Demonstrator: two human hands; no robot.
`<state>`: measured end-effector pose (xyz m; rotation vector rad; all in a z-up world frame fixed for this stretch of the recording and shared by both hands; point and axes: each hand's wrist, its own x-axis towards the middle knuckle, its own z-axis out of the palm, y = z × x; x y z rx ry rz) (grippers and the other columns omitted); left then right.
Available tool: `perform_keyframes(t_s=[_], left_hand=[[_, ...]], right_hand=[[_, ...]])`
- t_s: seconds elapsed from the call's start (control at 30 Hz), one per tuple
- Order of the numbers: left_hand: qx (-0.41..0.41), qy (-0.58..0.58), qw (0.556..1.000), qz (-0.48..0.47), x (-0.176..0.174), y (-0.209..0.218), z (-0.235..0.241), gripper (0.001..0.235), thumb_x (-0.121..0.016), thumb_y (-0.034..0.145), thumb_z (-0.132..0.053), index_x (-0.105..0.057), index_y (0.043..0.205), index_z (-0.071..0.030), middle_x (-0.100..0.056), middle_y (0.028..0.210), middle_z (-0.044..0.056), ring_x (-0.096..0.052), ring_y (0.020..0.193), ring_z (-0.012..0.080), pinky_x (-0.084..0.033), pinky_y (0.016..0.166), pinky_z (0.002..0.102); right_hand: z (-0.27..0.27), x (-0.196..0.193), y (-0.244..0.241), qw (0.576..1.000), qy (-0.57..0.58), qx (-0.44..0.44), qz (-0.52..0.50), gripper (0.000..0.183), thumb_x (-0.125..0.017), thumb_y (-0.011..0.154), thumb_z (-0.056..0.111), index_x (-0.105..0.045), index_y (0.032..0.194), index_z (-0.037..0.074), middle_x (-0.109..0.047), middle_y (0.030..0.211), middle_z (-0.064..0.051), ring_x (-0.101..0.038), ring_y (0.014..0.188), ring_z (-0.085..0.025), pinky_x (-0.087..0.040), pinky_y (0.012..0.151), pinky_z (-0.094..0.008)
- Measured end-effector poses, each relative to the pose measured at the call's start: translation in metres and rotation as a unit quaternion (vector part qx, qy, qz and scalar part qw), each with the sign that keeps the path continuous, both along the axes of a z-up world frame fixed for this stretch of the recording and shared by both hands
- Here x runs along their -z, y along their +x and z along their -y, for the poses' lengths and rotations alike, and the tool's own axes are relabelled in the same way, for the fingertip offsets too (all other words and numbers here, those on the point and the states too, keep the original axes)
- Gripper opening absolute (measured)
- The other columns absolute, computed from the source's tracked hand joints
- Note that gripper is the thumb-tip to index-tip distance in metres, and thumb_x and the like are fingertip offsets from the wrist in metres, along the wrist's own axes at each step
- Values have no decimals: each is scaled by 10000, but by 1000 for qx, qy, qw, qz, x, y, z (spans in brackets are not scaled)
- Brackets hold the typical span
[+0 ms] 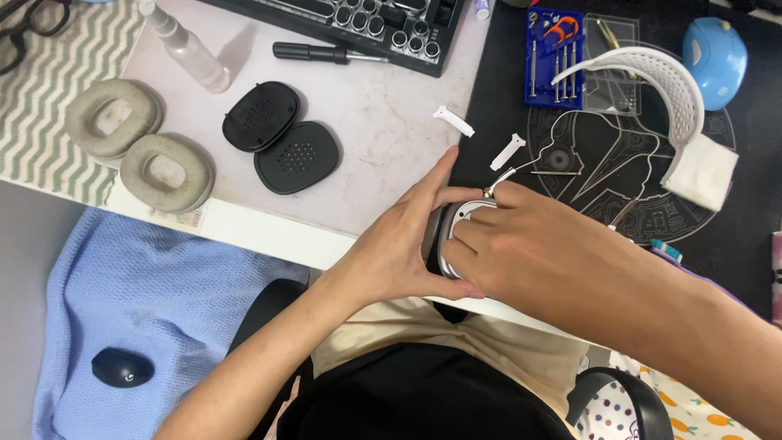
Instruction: The person assembles a pair of over-ear headphones by attaching the earcups to the headband using small screws and plastic clips. They use a screwdriver to tighten the screws and then snap the plastic clips into place.
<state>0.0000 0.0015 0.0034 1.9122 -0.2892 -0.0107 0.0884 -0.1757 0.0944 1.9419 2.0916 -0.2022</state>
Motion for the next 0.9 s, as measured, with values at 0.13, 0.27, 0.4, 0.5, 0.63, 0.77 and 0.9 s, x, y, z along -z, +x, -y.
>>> perform_keyframes(t_s=[0.13,0.27,0.4,0.5,0.63,0.77,0.9], left_hand=[[2,8,999,51,7,1,0,1360,-941,676,-319,12,1620,-95,-597,1500,161,-514,1465,305,-356,1231,372],[-2,9,1000,26,4,0,1,1301,-901,706,-265,9,1623,-119,-583,1513,105,-507,1448,316,-381,1203,405],[-6,9,999,42,8,-2,2,1260,-881,733,-261,-1,1622,-107,-586,1513,127,-524,1425,328,-392,1193,424],[-3,7,1000,27,5,-1,0,1313,-922,707,-355,-15,1626,-118,-599,1491,166,-542,1396,306,-417,1147,377],[2,0,1000,31,4,-2,1,1311,-931,722,-331,-6,1625,-112,-594,1498,171,-514,1446,294,-365,1200,381],[-7,12,1000,17,3,-1,0,1301,-907,688,-320,-24,1622,-111,-612,1481,144,-524,1428,297,-429,1120,359],[0,-6,999,37,4,0,0,1287,-915,714,-325,-33,1620,-83,-602,1481,193,-542,1424,302,-369,1200,371]], right_hand=[[-1,8,-5,999,41,-16,19,167,-603,967,50,-630,826,135,-697,765,-30,-671,708,-232,-443,773,-398],[-7,9,-7,997,69,-30,5,308,-583,846,-75,-591,633,147,-590,539,-22,-607,496,-238,-512,958,-466],[-3,22,-10,997,57,-15,39,357,-634,935,-10,-620,654,209,-624,620,13,-619,519,-220,-458,650,-409],[-2,5,-14,998,41,32,25,152,-649,907,33,-595,1035,96,-682,826,-65,-672,765,-218,-494,730,-376],[-3,11,-13,999,23,33,-32,180,-622,876,-103,-644,922,70,-664,828,-73,-650,733,-237,-539,781,-425],[-2,21,-9,996,84,36,-23,452,-627,841,-93,-480,535,206,-490,483,25,-512,401,-247,-391,424,-418],[-3,9,-14,997,62,23,26,86,-642,942,46,-622,947,129,-692,801,-54,-683,746,-227,-506,757,-394]])
